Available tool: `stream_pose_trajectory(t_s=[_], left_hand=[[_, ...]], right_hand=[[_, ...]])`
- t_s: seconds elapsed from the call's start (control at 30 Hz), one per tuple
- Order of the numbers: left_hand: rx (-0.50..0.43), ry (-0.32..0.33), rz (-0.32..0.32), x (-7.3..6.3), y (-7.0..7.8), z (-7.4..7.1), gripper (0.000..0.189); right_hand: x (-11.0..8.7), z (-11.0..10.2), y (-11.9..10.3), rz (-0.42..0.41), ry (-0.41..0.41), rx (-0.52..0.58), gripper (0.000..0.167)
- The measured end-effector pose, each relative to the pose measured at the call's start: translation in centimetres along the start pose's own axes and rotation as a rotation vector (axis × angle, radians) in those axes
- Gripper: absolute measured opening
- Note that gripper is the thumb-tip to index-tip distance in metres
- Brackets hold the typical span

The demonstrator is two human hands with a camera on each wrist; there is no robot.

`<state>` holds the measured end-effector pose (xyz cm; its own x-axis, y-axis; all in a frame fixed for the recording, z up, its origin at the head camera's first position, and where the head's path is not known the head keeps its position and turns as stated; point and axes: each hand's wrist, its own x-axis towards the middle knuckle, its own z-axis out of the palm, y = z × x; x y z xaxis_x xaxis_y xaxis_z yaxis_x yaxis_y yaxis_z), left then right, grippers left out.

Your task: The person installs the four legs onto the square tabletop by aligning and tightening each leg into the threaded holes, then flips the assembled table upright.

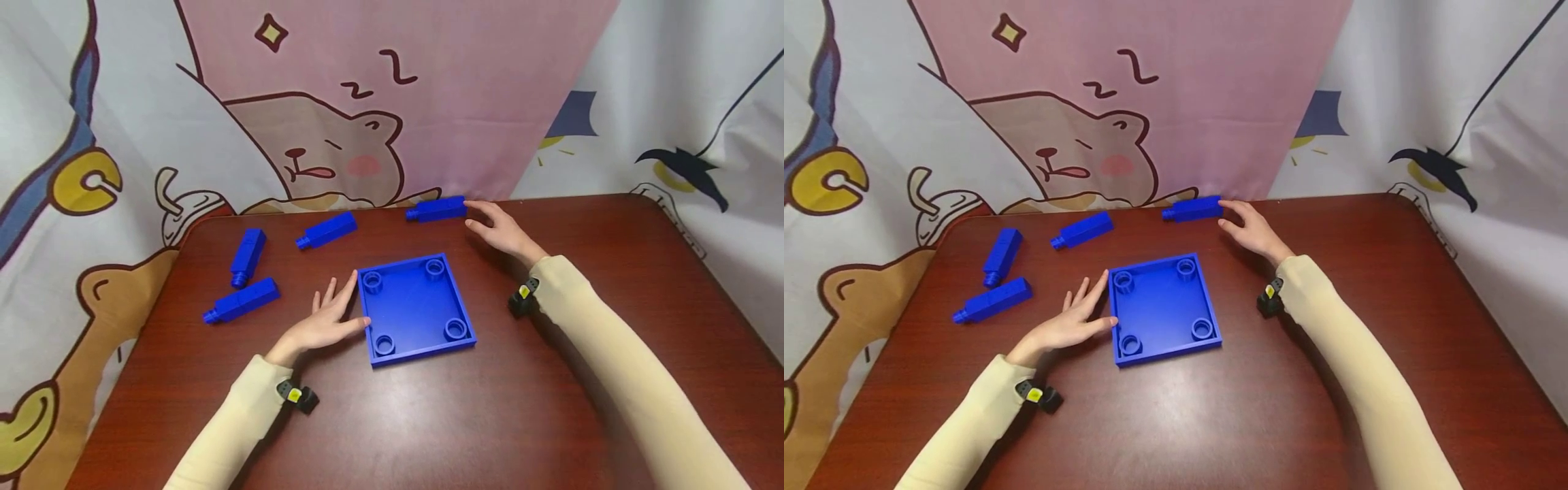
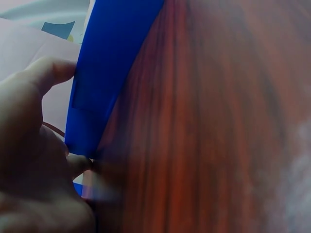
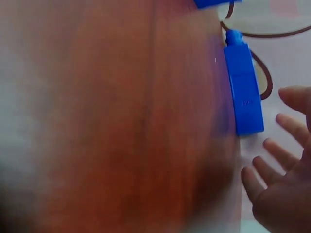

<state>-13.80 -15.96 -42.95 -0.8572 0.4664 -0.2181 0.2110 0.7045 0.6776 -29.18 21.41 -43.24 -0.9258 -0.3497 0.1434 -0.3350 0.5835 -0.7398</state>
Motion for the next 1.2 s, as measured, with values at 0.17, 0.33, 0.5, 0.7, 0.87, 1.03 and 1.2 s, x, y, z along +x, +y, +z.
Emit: stream_pose_trajectory(t_s=[0.17,0.33,0.5,0.7,0.87,1.03,1.2], left_hand=[[0.001,-0.001,-0.032,0.1,0.1,0.1,0.090],[0.007,-0.026,-0.052,0.2,0.2,0.0,0.088],[0.005,-0.047,-0.051,0.2,0.3,0.0,0.083],[0.006,-0.031,-0.042,0.7,0.3,0.0,0.072],[0.026,0.016,-0.047,1.0,0.8,0.1,0.068],[0.035,0.070,-0.042,1.2,1.1,0.1,0.067],[0.006,0.075,-0.034,1.2,1.0,0.1,0.067]], right_hand=[[2.0,0.1,0.3,-0.005,0.015,0.134,0.048],[3.3,0.3,0.7,0.033,-0.008,0.217,0.050],[3.4,0.5,1.3,0.091,-0.030,0.208,0.051],[3.5,0.9,1.6,0.111,0.003,0.222,0.050],[3.4,1.1,1.2,0.145,0.070,0.168,0.043],[2.9,1.3,1.2,0.135,0.123,0.199,0.038],[1.9,1.1,0.9,0.127,0.172,0.334,0.039]])
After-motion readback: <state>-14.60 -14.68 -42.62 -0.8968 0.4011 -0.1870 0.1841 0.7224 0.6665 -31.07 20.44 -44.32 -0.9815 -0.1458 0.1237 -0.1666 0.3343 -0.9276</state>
